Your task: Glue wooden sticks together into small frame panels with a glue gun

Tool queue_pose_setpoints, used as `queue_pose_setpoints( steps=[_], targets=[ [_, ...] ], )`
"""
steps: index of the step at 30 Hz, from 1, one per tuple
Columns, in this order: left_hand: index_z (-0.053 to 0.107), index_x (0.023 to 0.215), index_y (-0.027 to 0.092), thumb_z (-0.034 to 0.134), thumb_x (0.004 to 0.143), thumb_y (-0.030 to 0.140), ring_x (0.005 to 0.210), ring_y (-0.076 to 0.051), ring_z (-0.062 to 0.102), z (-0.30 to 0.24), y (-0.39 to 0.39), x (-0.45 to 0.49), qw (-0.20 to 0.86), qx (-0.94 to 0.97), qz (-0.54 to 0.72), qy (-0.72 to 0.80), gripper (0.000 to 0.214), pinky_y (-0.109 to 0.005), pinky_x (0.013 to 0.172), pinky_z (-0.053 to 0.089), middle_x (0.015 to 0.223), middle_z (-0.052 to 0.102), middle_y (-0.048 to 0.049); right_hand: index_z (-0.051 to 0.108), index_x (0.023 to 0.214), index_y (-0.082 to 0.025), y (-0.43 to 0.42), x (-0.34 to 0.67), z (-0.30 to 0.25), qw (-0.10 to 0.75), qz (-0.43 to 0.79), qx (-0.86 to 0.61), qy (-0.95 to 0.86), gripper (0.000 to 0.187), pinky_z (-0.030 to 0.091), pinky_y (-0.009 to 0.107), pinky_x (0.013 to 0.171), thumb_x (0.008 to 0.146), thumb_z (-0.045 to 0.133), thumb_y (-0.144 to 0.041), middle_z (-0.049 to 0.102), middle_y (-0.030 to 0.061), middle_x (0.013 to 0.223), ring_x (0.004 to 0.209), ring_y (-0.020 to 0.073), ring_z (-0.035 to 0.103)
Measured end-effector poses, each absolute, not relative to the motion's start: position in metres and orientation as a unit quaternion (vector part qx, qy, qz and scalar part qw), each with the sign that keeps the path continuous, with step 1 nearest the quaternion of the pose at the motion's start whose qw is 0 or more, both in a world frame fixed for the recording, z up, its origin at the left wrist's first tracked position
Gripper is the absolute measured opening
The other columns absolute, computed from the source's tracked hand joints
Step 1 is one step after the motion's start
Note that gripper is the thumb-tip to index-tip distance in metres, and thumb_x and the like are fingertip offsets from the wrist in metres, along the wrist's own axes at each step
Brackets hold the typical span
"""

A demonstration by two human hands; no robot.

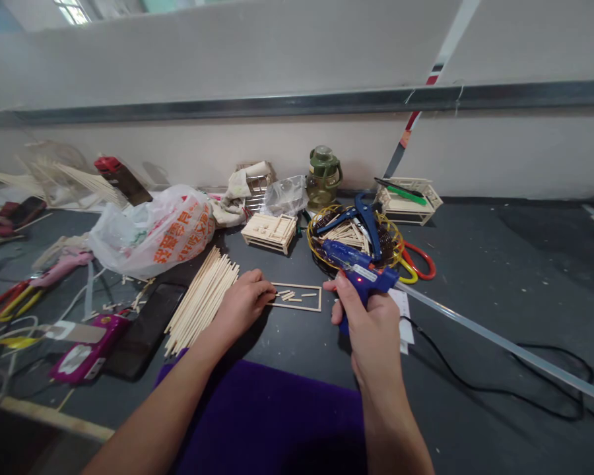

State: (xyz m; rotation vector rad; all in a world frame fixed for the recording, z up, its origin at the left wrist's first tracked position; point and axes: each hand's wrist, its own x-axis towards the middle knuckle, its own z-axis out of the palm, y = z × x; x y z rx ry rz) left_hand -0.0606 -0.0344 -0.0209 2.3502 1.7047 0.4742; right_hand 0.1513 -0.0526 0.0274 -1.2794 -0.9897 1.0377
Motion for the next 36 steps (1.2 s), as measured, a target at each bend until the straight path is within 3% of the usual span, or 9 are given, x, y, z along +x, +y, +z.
queue_pose_setpoints(
  steps=[6, 12, 17, 22, 30, 36],
  targets=[
    [0.065, 0.081, 0.02, 0.051, 0.088, 0.02, 0.082, -0.017, 0.051, -0.023, -0.034, -0.061, 0.098, 0.795, 0.162, 0.577, 0.016, -0.028, 0.071, 0.039, 0.086, 0.055, -0.0039, 0.066, 0.089, -0.013, -0.051, 0.151, 0.023, 0.584, 0.452, -0.531, -0.414, 0.027, 0.039, 0.025, 0.05, 0.081, 0.064, -0.039, 0.07, 0.0062, 0.081, 0.044, 0.0068, 0.046],
    [0.064, 0.079, 0.019, 0.052, 0.086, 0.017, 0.082, -0.017, 0.052, -0.022, -0.033, -0.064, 0.147, 0.781, 0.22, 0.566, 0.014, -0.027, 0.072, 0.04, 0.086, 0.057, -0.0038, 0.065, 0.089, -0.014, -0.052, 0.15, 0.023, 0.583, 0.456, -0.528, -0.416, 0.025, 0.039, 0.024, 0.049, 0.082, 0.064, -0.038, 0.071, 0.006, 0.083, 0.045, 0.0058, 0.046],
    [0.062, 0.083, 0.018, 0.052, 0.085, 0.02, 0.077, -0.015, 0.054, -0.015, -0.031, -0.067, 0.269, 0.69, 0.348, 0.575, 0.01, -0.026, 0.069, 0.041, 0.08, 0.059, -0.0015, 0.065, 0.09, -0.015, -0.054, 0.149, 0.024, 0.584, 0.454, -0.521, -0.425, 0.024, 0.038, 0.023, 0.047, 0.082, 0.063, -0.038, 0.07, 0.0051, 0.082, 0.044, 0.0058, 0.046],
    [0.062, 0.11, 0.019, 0.054, 0.085, 0.026, 0.068, -0.011, 0.052, -0.005, -0.032, -0.068, 0.399, 0.557, 0.465, 0.561, 0.027, -0.022, 0.063, 0.041, 0.083, 0.06, -0.0006, 0.068, 0.089, -0.014, -0.055, 0.149, 0.021, 0.573, 0.43, -0.533, -0.449, 0.026, 0.041, 0.025, 0.05, 0.082, 0.063, -0.039, 0.07, 0.0055, 0.079, 0.046, 0.0074, 0.048],
    [0.064, 0.084, 0.016, 0.074, 0.071, 0.027, 0.06, -0.007, 0.054, -0.001, -0.032, -0.066, 0.606, 0.305, 0.578, 0.454, 0.02, -0.019, 0.059, 0.047, 0.074, 0.06, 0.0011, 0.069, 0.088, -0.014, -0.061, 0.145, 0.02, 0.528, 0.427, -0.536, -0.501, 0.03, 0.039, 0.025, 0.046, 0.082, 0.062, -0.042, 0.064, 0.0012, 0.06, 0.044, 0.0094, 0.046],
    [0.063, 0.089, 0.014, 0.074, 0.07, 0.014, 0.059, -0.005, 0.058, -0.004, -0.03, -0.07, 0.695, 0.127, 0.586, 0.397, 0.022, -0.017, 0.059, 0.051, 0.075, 0.064, 0.0006, 0.071, 0.083, -0.015, -0.069, 0.133, 0.022, 0.441, 0.384, -0.572, -0.576, 0.033, 0.042, 0.026, 0.047, 0.078, 0.063, -0.047, 0.059, -0.0001, 0.05, 0.047, 0.0144, 0.053]
  ],
)
